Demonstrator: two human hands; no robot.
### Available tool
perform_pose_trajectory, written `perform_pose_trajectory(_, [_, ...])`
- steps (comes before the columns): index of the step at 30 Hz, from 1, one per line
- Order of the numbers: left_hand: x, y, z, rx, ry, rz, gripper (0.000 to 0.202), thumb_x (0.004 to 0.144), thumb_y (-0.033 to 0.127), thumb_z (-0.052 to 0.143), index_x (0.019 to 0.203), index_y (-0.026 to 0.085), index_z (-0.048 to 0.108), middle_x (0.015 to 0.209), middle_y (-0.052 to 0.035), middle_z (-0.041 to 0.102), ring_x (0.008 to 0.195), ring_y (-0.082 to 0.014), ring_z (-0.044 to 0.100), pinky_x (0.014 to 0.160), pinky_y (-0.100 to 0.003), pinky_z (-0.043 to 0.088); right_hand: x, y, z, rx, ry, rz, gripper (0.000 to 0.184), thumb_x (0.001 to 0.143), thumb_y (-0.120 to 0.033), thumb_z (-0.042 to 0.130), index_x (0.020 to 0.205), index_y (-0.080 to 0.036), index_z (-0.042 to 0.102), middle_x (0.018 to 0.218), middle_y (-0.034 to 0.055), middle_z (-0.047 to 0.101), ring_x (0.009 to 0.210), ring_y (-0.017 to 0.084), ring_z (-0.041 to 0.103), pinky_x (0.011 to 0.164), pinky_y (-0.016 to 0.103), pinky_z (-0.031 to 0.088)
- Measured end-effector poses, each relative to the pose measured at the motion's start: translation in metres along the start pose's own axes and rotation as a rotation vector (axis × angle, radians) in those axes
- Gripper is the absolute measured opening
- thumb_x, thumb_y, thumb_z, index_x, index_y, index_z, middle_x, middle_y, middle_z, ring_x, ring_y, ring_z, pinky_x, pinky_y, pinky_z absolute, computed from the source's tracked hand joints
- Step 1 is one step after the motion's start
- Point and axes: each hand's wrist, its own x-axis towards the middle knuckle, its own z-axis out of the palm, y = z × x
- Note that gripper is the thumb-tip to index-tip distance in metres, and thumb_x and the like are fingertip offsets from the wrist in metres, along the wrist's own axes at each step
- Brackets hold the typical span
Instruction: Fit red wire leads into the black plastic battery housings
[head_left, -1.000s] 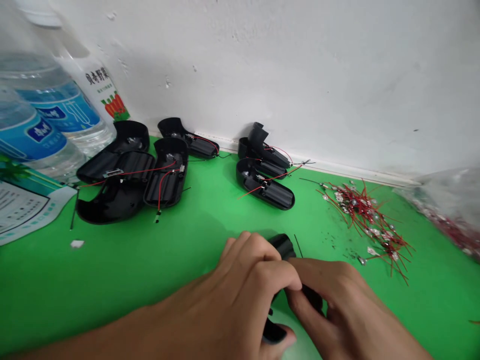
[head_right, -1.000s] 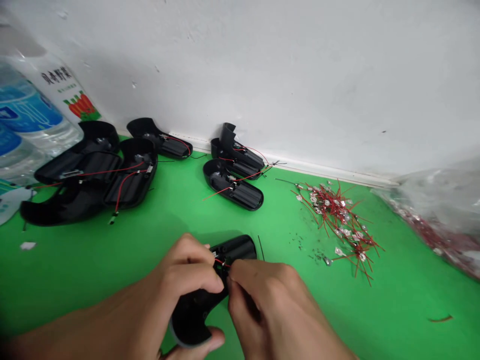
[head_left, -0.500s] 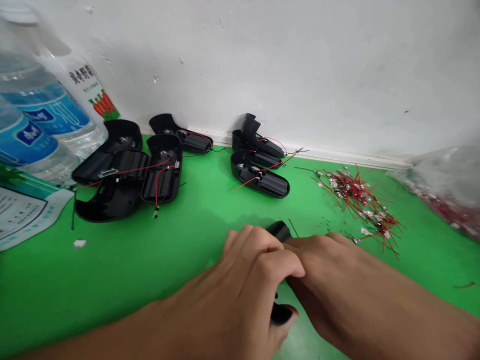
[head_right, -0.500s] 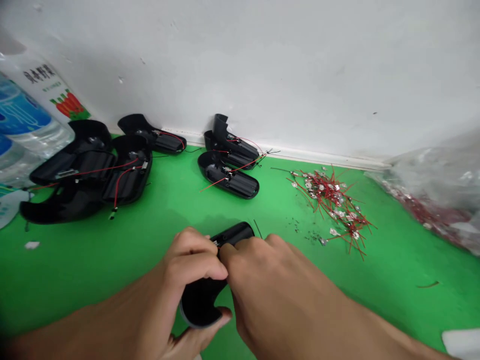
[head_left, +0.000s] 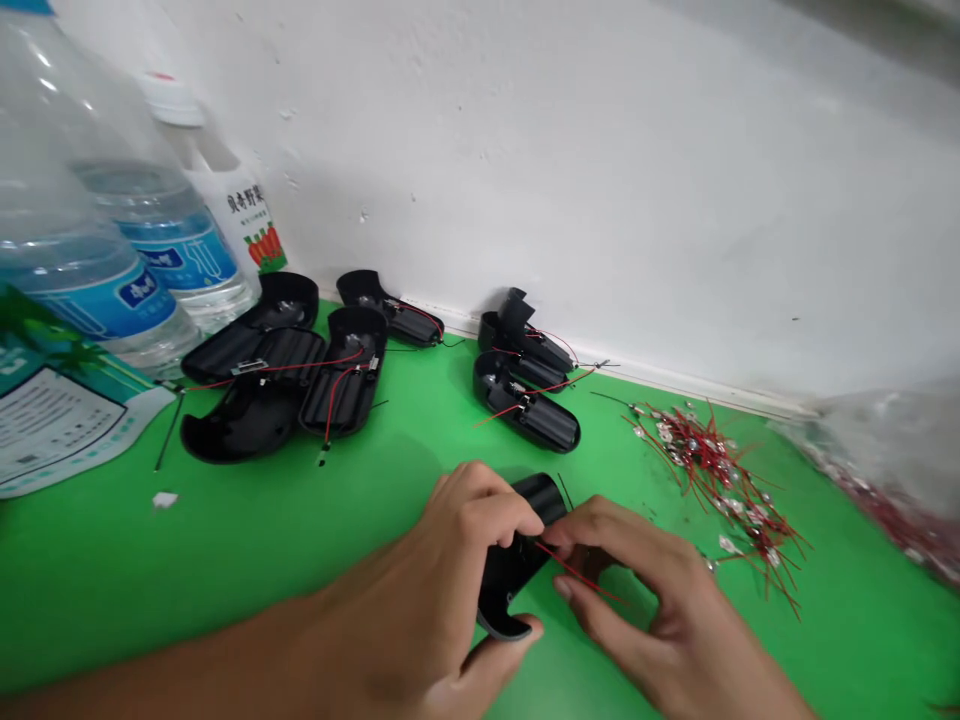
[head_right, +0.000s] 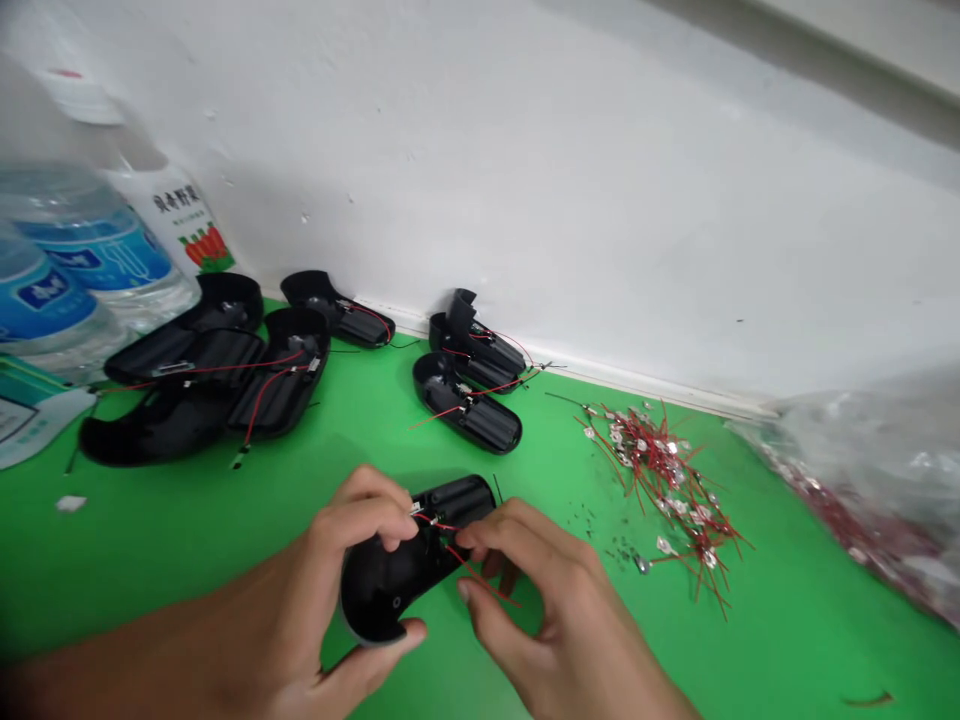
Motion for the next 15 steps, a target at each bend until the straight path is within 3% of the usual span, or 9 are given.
perform_pose_trajectory(8, [-0.001, -0.004, 0.001, -0.004, 0.032, -0.009, 0.053, 0.094, 0.003, 0.057, 0.136, 0.020, 0.031, 0.120, -0.0089, 0.050, 0.116, -0.0201, 0.057, 0.099, -0.031, 0.053, -0.002, 0.006, 0.022, 0.074, 0.169, -0.164, 0.038, 0.092, -0.001, 0.064, 0.118, -0.023, 0.080, 0.094, 0.0042, 0.077, 0.081, 0.012, 0.076, 0.072, 0.016, 0.062])
perform_pose_trajectory(12, [-0.002, -0.002, 0.001, -0.014, 0.019, -0.019, 0.054, 0.094, 0.004, 0.058, 0.137, 0.020, 0.030, 0.122, -0.0099, 0.051, 0.117, -0.0217, 0.058, 0.100, -0.033, 0.054, -0.007, 0.005, 0.026, -0.019, 0.170, -0.235, 0.048, 0.091, 0.002, 0.059, 0.130, -0.020, 0.076, 0.089, 0.0055, 0.073, 0.075, 0.013, 0.072, 0.066, 0.018, 0.062])
perform_pose_trajectory(15, [-0.002, -0.001, 0.003, -0.020, 0.022, -0.034, 0.055, 0.093, 0.005, 0.059, 0.137, 0.021, 0.031, 0.122, -0.0093, 0.052, 0.115, -0.0224, 0.058, 0.100, -0.035, 0.053, -0.014, 0.007, 0.028, -0.220, 0.098, -0.309, 0.050, 0.091, 0.005, 0.056, 0.136, -0.010, 0.070, 0.090, 0.0079, 0.073, 0.074, 0.015, 0.069, 0.068, 0.021, 0.062])
